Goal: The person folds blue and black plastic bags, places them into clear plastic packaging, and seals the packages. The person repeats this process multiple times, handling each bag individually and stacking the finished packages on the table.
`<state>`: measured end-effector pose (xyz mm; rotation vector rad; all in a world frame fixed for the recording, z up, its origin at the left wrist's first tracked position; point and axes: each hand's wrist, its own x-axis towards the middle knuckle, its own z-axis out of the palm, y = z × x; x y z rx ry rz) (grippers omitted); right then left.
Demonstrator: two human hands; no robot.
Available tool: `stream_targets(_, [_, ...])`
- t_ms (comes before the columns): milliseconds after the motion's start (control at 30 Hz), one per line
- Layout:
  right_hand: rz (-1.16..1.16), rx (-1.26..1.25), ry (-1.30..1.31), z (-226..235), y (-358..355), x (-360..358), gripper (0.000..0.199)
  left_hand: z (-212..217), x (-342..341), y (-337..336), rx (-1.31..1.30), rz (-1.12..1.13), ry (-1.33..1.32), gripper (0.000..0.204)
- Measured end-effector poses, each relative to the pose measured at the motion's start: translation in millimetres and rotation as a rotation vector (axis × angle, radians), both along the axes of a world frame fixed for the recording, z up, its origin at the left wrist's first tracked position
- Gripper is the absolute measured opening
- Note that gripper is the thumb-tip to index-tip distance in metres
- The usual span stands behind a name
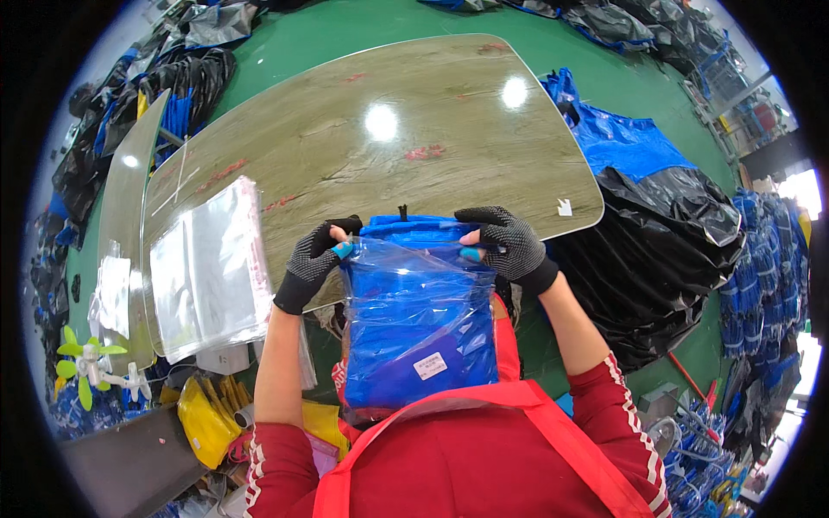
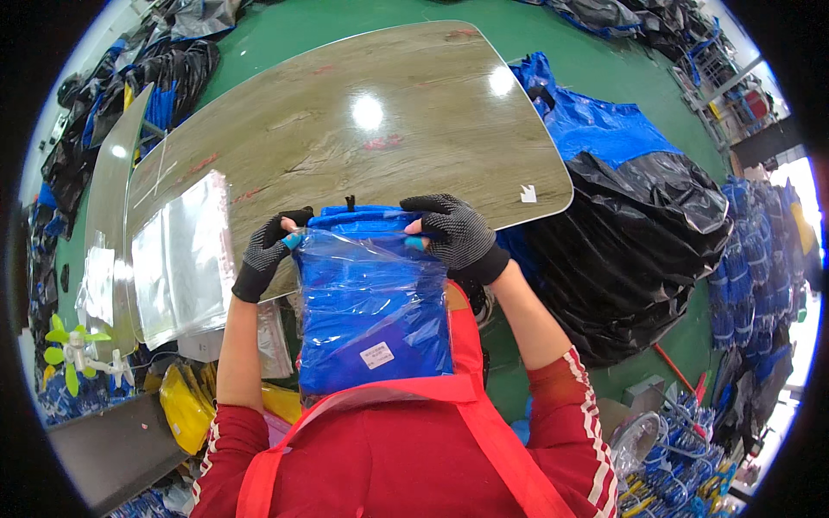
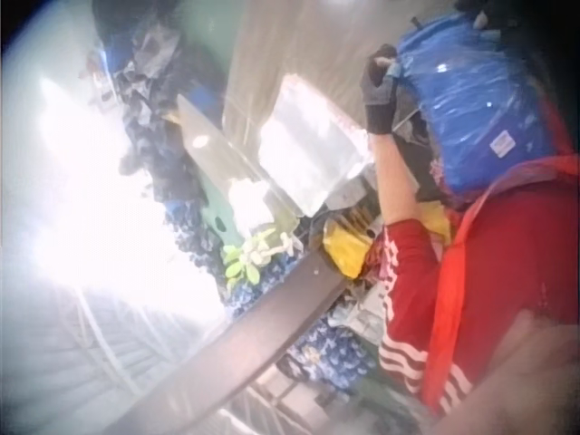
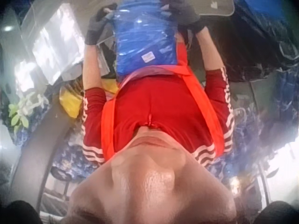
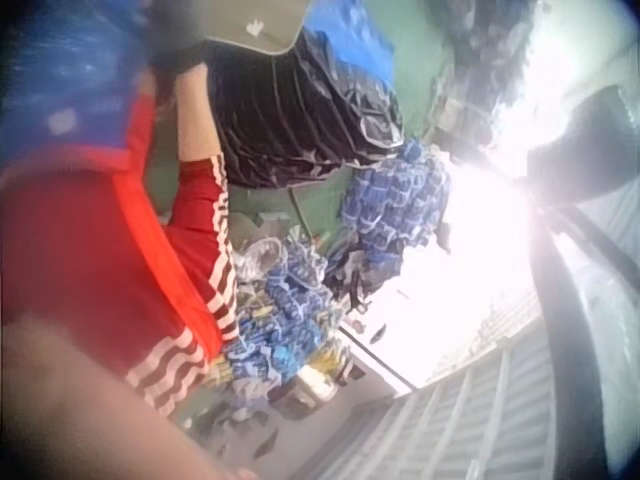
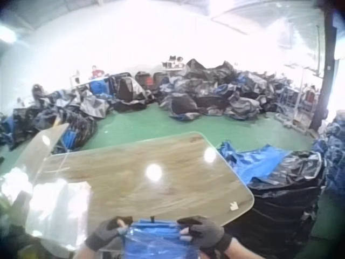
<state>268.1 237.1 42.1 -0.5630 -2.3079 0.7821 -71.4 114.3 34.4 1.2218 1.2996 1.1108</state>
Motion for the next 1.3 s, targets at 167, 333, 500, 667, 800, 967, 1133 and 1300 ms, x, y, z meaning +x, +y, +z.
stream_targets(167, [-0.229,-0.278,-0.048,-17,-9,-20,0.011,-16,9,14,-0.022,0.170,0.028,0.011])
stream_targets(333, [-0.263,-0.492,0.058,-23,13,-28,0.017,-34,9,27,0.056,0.241,0.089,0.017])
stream_targets(500, [-0.252,-0.883,0.127,-28,10,-11,0.017,-31,9,20,-0.104,0.268,0.123,0.020])
stream_targets(667, [-0.291,-0.511,0.138,-38,-2,-2,0.023,-20,17,8,0.088,0.245,0.099,0.018])
stream_targets(800, [-0.136,-0.638,0.270,-32,-5,-6,0.020,-14,17,7,0.009,0.274,0.094,0.019])
stream_targets(967, [-0.331,-0.526,0.144,-22,-7,-22,0.017,-16,18,4,0.075,0.294,0.143,0.017])
stream_targets(1133, [-0.358,-0.233,0.241,-10,7,-31,0.015,19,23,16,0.053,0.494,-0.006,0.018])
stream_targets(1300, [-0.293,-0.357,0.595,71,53,-58,0.016,123,39,40,0.452,0.496,-0.250,0.020])
